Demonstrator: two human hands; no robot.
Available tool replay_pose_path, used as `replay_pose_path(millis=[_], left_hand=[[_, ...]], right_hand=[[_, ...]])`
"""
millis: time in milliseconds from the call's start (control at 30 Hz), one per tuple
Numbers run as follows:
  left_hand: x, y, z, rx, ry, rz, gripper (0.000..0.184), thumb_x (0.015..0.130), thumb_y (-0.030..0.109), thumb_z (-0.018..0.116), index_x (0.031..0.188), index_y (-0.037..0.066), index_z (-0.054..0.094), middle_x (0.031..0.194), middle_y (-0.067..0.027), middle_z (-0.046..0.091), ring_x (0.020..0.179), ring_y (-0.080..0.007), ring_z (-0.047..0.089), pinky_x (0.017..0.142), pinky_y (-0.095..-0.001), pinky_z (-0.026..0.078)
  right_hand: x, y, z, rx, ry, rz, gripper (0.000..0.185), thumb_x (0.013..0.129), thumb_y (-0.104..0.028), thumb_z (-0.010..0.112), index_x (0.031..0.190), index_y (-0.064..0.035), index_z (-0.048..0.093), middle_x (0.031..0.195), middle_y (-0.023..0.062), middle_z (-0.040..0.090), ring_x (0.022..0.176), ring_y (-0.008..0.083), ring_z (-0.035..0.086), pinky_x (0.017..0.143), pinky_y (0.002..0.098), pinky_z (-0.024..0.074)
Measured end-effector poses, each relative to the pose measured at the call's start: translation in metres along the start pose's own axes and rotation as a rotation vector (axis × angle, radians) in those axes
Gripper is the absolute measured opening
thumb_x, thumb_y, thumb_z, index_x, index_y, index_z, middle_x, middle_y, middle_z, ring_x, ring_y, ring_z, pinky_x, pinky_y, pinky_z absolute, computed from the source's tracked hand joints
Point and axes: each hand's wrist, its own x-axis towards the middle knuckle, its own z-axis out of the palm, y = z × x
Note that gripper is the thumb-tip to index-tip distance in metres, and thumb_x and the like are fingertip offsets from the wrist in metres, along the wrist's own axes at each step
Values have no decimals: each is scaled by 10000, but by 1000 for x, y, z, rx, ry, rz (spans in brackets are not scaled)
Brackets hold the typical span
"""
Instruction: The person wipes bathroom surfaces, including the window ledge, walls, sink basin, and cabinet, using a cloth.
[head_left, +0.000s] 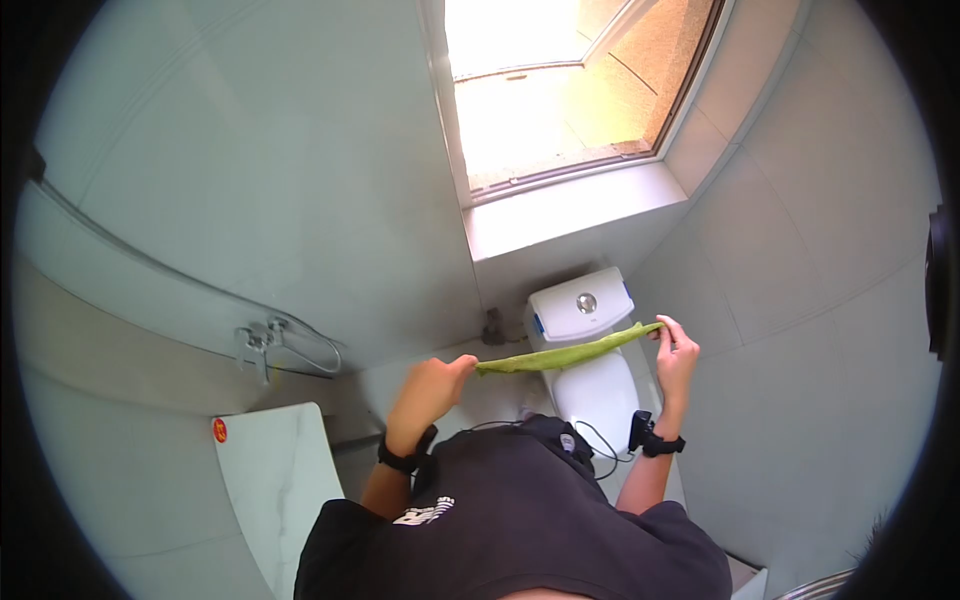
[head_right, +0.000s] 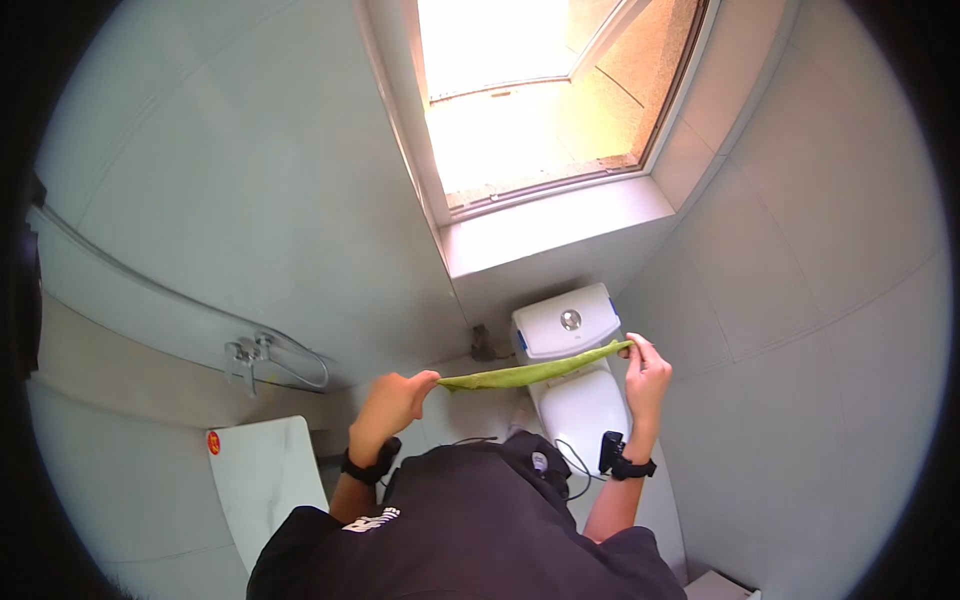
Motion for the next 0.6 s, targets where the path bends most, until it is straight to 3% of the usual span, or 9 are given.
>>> replay_pose_path(millis=[100, 133, 200, 267, 333, 467, 600], left_hand=[[51, 25, 21, -64, 34, -46, 163, 973, 163, 578, 1121, 128, 638, 644, -158, 638, 596, -365, 650, 561, -450, 508], [72, 30, 26, -85, 65, -55, 164, 976, 163, 573, 1123, 125, 634, 649, -157, 645, 599, -367, 652, 564, -445, 515], [115, 33, 30, -117, 80, -51, 156, 1003, 114, 546, 1136, 62, 608, 697, -148, 692, 624, -331, 700, 586, -390, 553], [142, 39, 28, -365, 114, -29, 142, 1015, 78, 529, 1128, 19, 591, 750, -151, 720, 663, -294, 730, 610, -363, 568], [170, 47, 27, -538, 144, -42, 114, 1024, -3, 499, 1085, -64, 575, 836, -158, 750, 744, -228, 763, 670, -300, 584], [219, 54, 46, -544, 335, 26, 141, 1006, 6, 523, 1123, -31, 593, 894, -161, 760, 828, -264, 768, 720, -332, 588], [238, 42, 54, -516, 365, -52, 204, 973, -4, 539, 1161, -9, 617, 951, -182, 751, 873, -302, 753, 764, -361, 573]], right_hand=[[43, 28, -21, 5, -52, 96, 182, 970, -27, 581, 1103, -22, 704, 770, 126, 731, 688, 220, 719, 643, 311, 532], [62, 32, -21, -12, -79, 89, 196, 979, -48, 579, 1123, -44, 713, 761, 97, 739, 602, 99, 585, 552, 279, 432], [93, 51, -4, 52, -70, 50, 192, 981, -52, 579, 1120, -47, 712, 754, 87, 742, 574, 80, 530, 524, 272, 395], [113, 70, 13, 105, -62, 18, 183, 990, -59, 574, 1113, -48, 708, 755, 68, 748, 556, 53, 488, 503, 256, 366], [128, 90, 34, 231, -47, 97, 173, 1000, -67, 572, 1104, -41, 707, 778, 55, 753, 585, 55, 512, 545, 226, 395], [175, 111, 59, 270, -131, 102, 169, 984, -15, 577, 1097, 13, 699, 859, 85, 723, 761, 105, 638, 702, 247, 507], [200, 114, 74, 250, -172, 139, 195, 969, -21, 595, 1129, 0, 704, 907, 96, 731, 843, 135, 687, 781, 281, 538]])
